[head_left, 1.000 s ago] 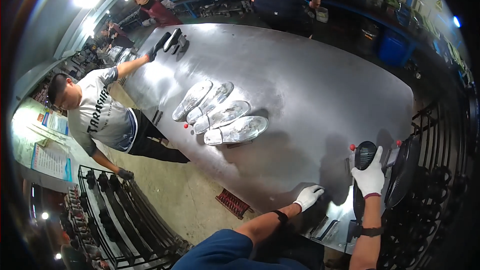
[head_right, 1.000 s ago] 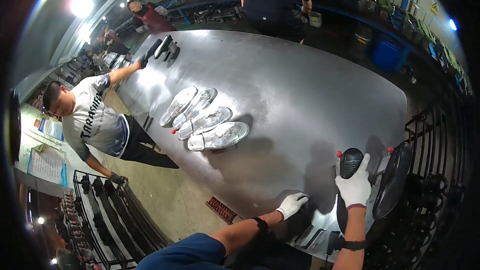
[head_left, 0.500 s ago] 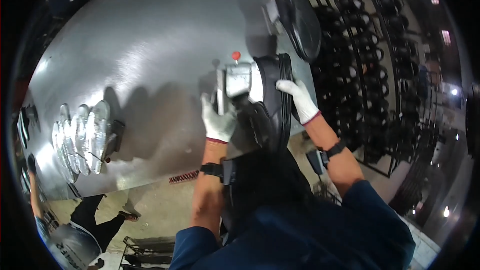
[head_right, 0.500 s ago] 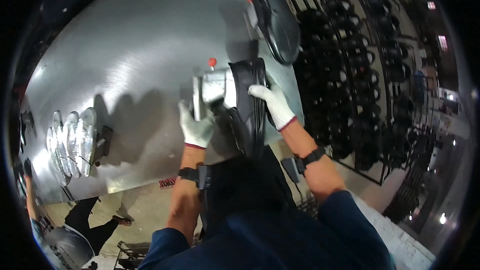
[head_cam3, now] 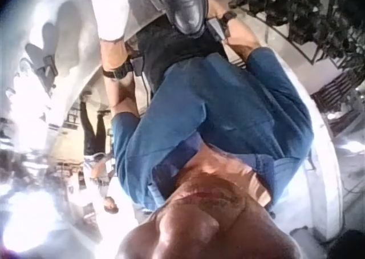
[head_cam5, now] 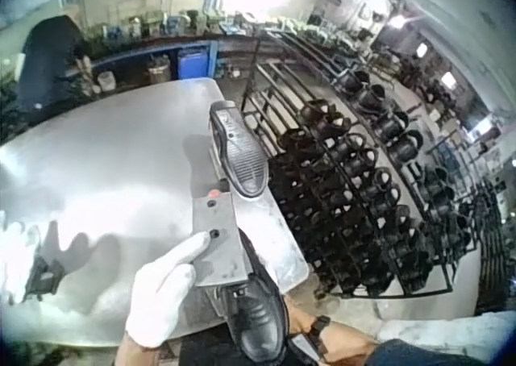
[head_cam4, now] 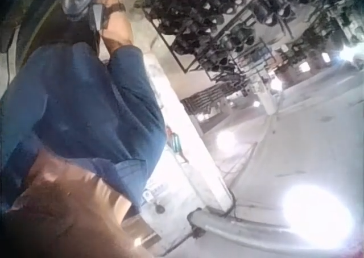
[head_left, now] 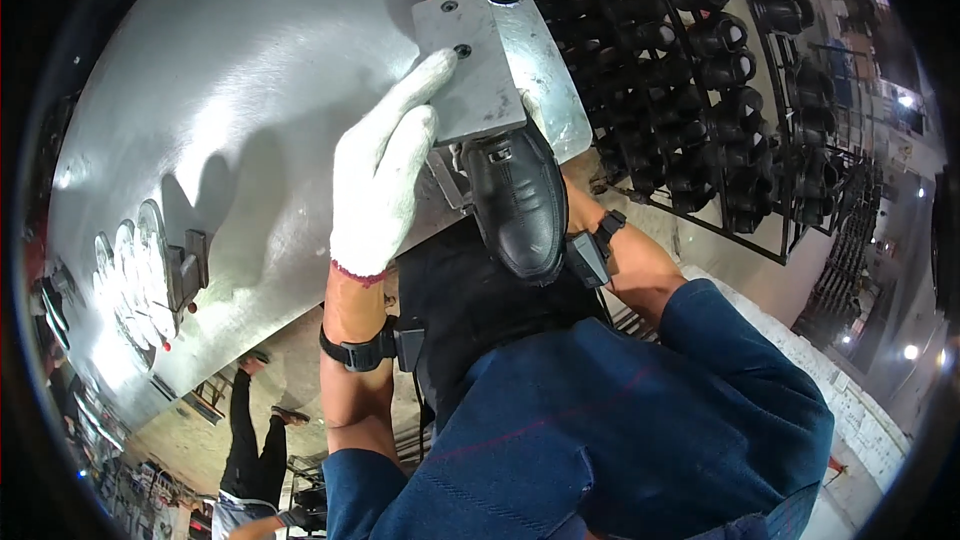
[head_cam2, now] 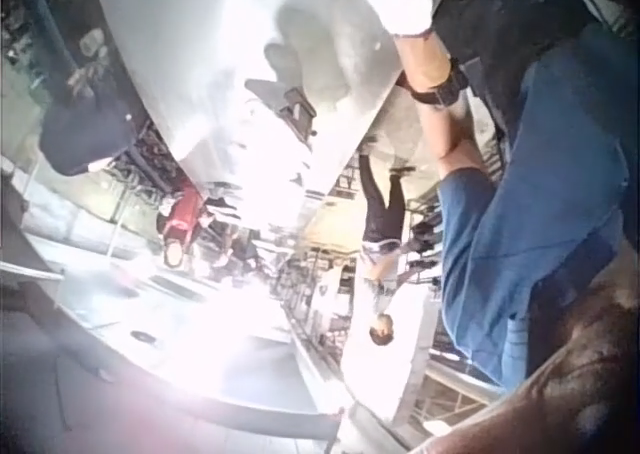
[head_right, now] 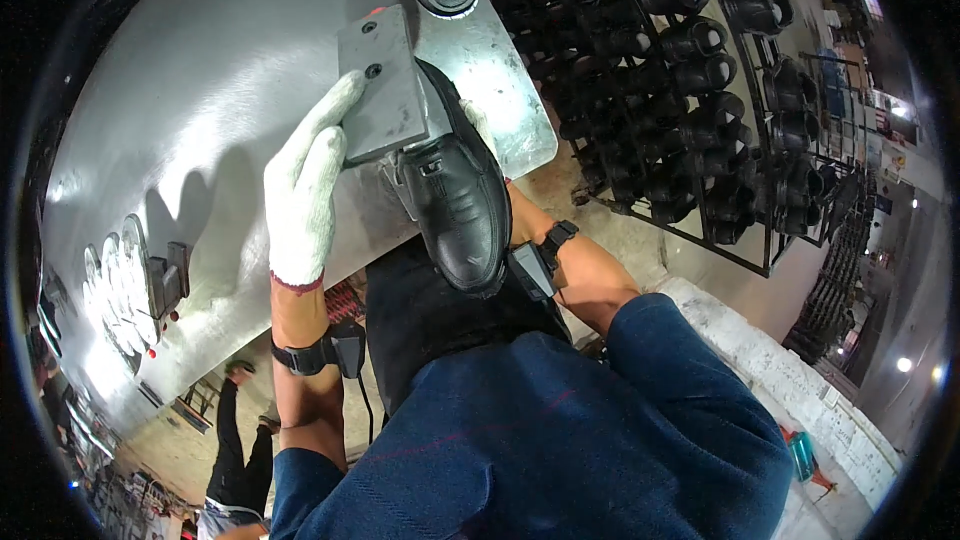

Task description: Cleaning and wiping the soles and surfaces of black dress shoes at a manufacturing station.

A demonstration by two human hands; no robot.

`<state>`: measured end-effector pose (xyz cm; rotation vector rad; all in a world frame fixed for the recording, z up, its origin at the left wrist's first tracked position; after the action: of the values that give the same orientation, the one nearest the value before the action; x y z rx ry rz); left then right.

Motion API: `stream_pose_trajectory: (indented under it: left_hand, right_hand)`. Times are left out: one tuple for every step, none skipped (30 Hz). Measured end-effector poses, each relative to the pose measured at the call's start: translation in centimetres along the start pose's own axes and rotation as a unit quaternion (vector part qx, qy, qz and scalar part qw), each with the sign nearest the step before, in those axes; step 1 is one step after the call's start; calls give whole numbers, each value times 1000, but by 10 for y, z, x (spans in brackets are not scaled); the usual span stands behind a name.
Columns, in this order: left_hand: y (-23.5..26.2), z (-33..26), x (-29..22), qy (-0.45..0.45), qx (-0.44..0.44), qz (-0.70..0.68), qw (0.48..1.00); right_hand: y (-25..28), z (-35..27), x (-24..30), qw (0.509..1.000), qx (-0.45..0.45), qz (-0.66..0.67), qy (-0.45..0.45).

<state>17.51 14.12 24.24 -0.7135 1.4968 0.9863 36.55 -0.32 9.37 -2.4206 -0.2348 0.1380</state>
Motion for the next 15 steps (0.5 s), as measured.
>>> stream_pose_trajectory:
  left_hand:
    - [-3,2,-2,4,4,-11,1000]
    - [-2,3,-2,1,4,-11,1000]
    - [-1,3,1,0,1,-16,1000]
    - [0,3,3,-2,-2,-21,1000]
    - [3,0,6,-6,-3,-19,1000]
    - [9,-3,16,28,-19,-73,997]
    - [13,-7,28,60,-34,-127,989]
    - [20,-11,48,62,-52,-132,988]
    - [16,-10,58,45,-51,-128,990]
    - [17,-15,80,80,-68,-135,985]
    - [22,-19,100,109,-87,-138,981]
    - [26,-25,129,123,-97,-160,975]
    - [26,-30,161,138,-103,-187,967]
    - [24,-36,190,194,-94,-176,961]
    - [21,-39,213,252,-81,-166,950]
  right_hand:
    - [3,-5,3,1000,-2,-4,-3]
    - [5,-10,3,1000,-3,-7,-6]
    - [8,-17,5,1000,-4,-11,-8]
    - [10,-24,7,1000,-5,-14,-9]
    - [11,-28,4,1000,-4,-18,-13]
    - [13,-33,4,1000,-1,-23,-17]
    - [15,-40,3,999,3,-28,-20]
    - [15,-45,0,999,11,-35,-24]
    - [-25,17,-2,999,23,-41,-22]
    - [-26,14,2,998,34,-50,-21]
    - [-43,28,5,997,52,-60,-23]
    - [-58,43,3,995,75,-68,-22]
    - [-65,55,12,983,82,-145,73]
    - [-70,60,21,959,80,-214,168]
    - [-84,64,28,891,100,-380,228]
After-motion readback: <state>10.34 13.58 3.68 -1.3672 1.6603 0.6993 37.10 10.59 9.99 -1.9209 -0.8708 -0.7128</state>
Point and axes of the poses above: each hand's wrist, its own z-axis towards the middle knuckle, its own y-axis out of the back of the hand, x = y × z, the point moved 6 cm from there along z, towards the middle knuckle, and after that the axes turned 12 degrees about z, right-handed, at the moved point
